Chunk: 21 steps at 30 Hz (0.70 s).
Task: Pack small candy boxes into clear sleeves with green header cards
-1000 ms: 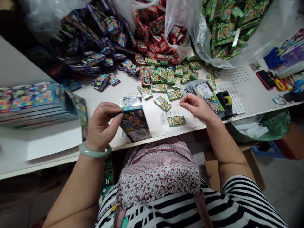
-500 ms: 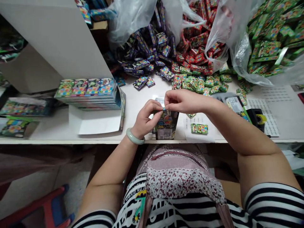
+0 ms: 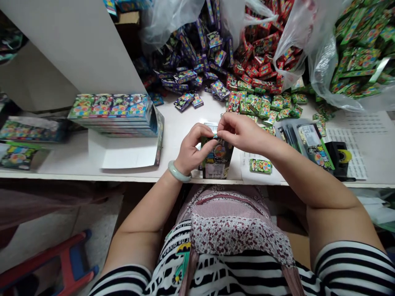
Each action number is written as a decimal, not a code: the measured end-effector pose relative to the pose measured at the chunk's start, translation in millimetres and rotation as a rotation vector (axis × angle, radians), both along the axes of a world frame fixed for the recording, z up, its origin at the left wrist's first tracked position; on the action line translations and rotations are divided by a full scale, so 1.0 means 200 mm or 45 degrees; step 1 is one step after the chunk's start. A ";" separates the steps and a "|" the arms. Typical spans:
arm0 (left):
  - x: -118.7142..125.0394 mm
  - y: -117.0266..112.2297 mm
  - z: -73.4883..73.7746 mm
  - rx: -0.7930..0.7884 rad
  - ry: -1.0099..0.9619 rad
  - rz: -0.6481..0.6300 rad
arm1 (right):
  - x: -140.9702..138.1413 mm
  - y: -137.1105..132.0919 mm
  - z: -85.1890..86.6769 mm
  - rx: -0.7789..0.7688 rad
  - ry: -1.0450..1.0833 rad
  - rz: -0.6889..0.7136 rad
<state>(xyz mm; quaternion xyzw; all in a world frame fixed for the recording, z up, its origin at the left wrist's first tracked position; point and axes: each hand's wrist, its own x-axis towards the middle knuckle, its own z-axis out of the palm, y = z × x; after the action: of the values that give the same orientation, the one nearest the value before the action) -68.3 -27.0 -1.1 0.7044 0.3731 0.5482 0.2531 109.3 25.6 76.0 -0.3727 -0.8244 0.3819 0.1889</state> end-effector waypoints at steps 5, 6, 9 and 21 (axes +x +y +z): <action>0.02 0.01 -0.02 0.010 -0.032 0.053 | -0.01 -0.03 0.01 0.059 -0.082 -0.047; 0.03 0.01 -0.02 0.008 -0.044 0.065 | -0.01 -0.03 0.01 0.063 -0.086 -0.062; 0.03 0.02 -0.02 0.028 -0.080 0.065 | -0.02 -0.01 -0.01 -0.015 -0.037 -0.122; -0.06 -0.26 -0.09 -0.613 -0.239 -0.214 | 0.08 0.05 -0.05 -0.916 0.332 -0.229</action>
<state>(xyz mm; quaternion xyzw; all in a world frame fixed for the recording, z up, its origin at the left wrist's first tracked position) -79.8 -78.5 -18.4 0.5985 0.4079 0.4837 0.4914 125.6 36.2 65.2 -0.4343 -0.5711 0.6724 0.1819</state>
